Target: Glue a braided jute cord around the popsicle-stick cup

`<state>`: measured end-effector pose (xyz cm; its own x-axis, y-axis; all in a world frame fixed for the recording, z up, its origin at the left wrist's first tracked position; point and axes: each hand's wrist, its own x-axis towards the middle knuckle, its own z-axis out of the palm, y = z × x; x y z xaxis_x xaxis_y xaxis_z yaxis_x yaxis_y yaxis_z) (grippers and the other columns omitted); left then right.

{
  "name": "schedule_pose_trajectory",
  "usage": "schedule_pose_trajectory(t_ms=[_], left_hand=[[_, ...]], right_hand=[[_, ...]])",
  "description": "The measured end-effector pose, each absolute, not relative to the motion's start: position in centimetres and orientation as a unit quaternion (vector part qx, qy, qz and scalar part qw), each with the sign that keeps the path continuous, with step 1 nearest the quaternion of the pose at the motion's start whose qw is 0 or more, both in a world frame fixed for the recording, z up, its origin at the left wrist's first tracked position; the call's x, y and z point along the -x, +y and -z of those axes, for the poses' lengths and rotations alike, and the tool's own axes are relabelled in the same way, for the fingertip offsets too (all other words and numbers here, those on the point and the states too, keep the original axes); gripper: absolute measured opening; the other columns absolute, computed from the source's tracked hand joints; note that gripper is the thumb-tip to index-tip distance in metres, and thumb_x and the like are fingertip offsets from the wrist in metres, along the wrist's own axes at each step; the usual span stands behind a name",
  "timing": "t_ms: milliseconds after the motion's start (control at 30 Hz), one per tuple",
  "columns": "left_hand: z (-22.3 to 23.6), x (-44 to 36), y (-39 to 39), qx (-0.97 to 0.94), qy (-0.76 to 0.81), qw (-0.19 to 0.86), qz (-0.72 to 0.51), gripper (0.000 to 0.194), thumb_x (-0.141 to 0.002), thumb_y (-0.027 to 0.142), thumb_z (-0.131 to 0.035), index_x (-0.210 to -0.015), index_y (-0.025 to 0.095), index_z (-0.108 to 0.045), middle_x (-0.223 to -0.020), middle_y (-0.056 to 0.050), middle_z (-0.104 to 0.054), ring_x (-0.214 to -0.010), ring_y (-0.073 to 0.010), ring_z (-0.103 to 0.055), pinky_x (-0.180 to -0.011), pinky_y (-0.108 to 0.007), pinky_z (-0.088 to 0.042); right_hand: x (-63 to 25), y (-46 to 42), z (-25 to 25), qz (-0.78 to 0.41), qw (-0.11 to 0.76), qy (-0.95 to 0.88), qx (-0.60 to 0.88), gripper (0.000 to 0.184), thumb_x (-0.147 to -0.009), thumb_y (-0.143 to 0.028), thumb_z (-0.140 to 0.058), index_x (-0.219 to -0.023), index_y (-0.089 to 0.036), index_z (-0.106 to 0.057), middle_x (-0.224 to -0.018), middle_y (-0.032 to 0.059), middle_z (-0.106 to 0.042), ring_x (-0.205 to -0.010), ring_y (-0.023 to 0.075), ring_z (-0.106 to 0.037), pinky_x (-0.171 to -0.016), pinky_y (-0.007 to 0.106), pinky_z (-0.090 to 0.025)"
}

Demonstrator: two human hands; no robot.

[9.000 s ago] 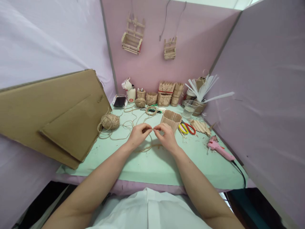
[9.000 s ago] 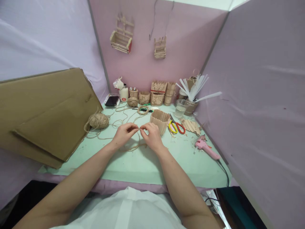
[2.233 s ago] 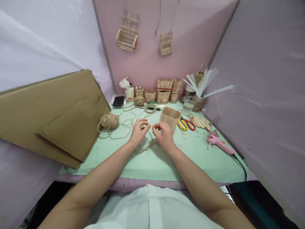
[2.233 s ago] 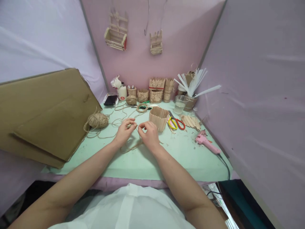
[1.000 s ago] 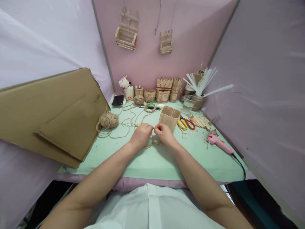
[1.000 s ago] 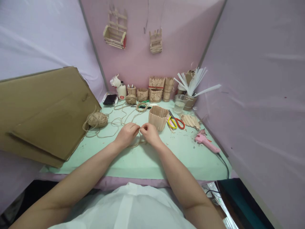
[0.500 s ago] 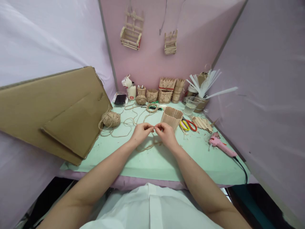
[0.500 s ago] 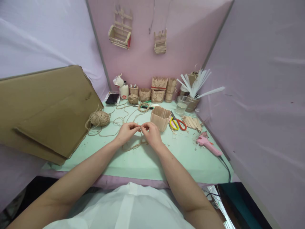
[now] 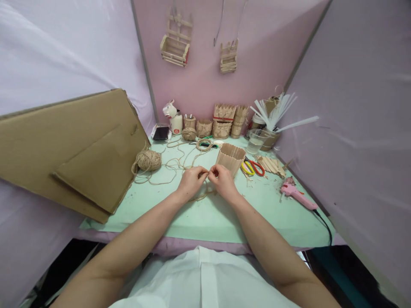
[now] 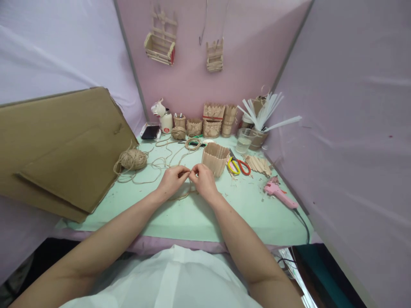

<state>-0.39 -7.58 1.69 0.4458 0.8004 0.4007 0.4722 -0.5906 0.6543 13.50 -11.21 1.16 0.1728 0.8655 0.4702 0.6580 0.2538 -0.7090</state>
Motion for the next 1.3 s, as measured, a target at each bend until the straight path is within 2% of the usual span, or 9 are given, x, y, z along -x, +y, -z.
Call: schedule_pose_trajectory(t_ms=[200,300,433,567,867,1067,1300], left_hand=[[-1.1,0.8,-6.9,-0.866,0.335,0.143,-0.341,0.019,-0.085,0.020,-0.050,-0.077,0.019,-0.068,-0.080,-0.007,-0.067,-0.081,-0.0190,-0.059,-0.078,-0.031,-0.043],[-1.0,1.0,-6.6,-0.850,0.348,0.188,-0.348,0.015,-0.083,0.021,-0.054,-0.077,0.019,-0.068,-0.080,-0.007,-0.068,-0.080,-0.0187,-0.060,-0.078,-0.031,-0.044],[-1.3,1.0,-6.4,-0.767,0.386,0.353,-0.371,0.017,-0.080,0.027,-0.055,-0.082,0.018,-0.069,-0.078,-0.003,-0.070,-0.069,-0.0148,-0.059,-0.067,-0.026,-0.045],[-1.3,0.8,-6.2,-0.729,0.379,0.434,-0.371,0.024,-0.078,0.033,-0.054,-0.084,0.015,-0.069,-0.077,-0.004,-0.070,-0.061,-0.0123,-0.055,-0.060,-0.024,-0.043],[-1.3,0.5,-6.4,-0.736,0.354,0.450,-0.360,0.024,-0.077,0.033,-0.054,-0.080,0.015,-0.069,-0.074,-0.004,-0.069,-0.062,-0.0124,-0.057,-0.061,-0.024,-0.047],[-1.3,0.5,-6.4,-0.736,0.360,0.416,-0.395,0.017,-0.075,0.028,-0.059,-0.081,0.016,-0.069,-0.081,-0.004,-0.070,-0.076,-0.0153,-0.062,-0.072,-0.027,-0.048],[-1.6,0.7,-6.4,-0.719,0.356,0.457,-0.385,0.017,-0.073,0.031,-0.061,-0.077,0.016,-0.067,-0.074,-0.002,-0.067,-0.072,-0.0141,-0.059,-0.071,-0.026,-0.047]], right_hand=[[-14.0,-11.1,-1.4,-0.300,0.507,-0.545,0.597,0.010,-0.066,-0.026,-0.050,-0.062,-0.018,-0.054,-0.055,-0.0034,-0.050,-0.053,0.0104,-0.041,-0.052,0.023,-0.033],[-14.5,-11.1,-1.6,-0.344,0.535,-0.499,0.588,0.014,-0.067,-0.030,-0.052,-0.064,-0.017,-0.057,-0.057,-0.0021,-0.054,-0.053,0.0101,-0.042,-0.050,0.022,-0.033],[-14.6,-11.1,-1.8,-0.326,0.530,-0.521,0.584,0.022,-0.069,-0.037,-0.058,-0.072,-0.016,-0.064,-0.069,0.0024,-0.064,-0.062,0.0129,-0.051,-0.057,0.024,-0.039],[-14.1,-11.0,-1.7,-0.315,0.518,-0.530,0.593,0.022,-0.069,-0.036,-0.060,-0.073,-0.015,-0.065,-0.068,0.0023,-0.064,-0.063,0.0139,-0.054,-0.061,0.026,-0.041],[-14.0,-11.0,-1.7,-0.320,0.525,-0.526,0.588,0.019,-0.068,-0.035,-0.058,-0.067,-0.016,-0.061,-0.063,0.0001,-0.061,-0.058,0.0120,-0.050,-0.058,0.024,-0.038],[-14.0,-11.0,-1.6,-0.314,0.526,-0.535,0.582,0.014,-0.067,-0.031,-0.056,-0.065,-0.017,-0.059,-0.061,-0.0015,-0.056,-0.056,0.0110,-0.047,-0.056,0.024,-0.037],[-13.7,-11.4,-1.6,-0.235,0.500,-0.586,0.593,0.010,-0.071,-0.026,-0.053,-0.068,-0.018,-0.057,-0.064,-0.0006,-0.056,-0.060,0.0125,-0.048,-0.059,0.025,-0.038]])
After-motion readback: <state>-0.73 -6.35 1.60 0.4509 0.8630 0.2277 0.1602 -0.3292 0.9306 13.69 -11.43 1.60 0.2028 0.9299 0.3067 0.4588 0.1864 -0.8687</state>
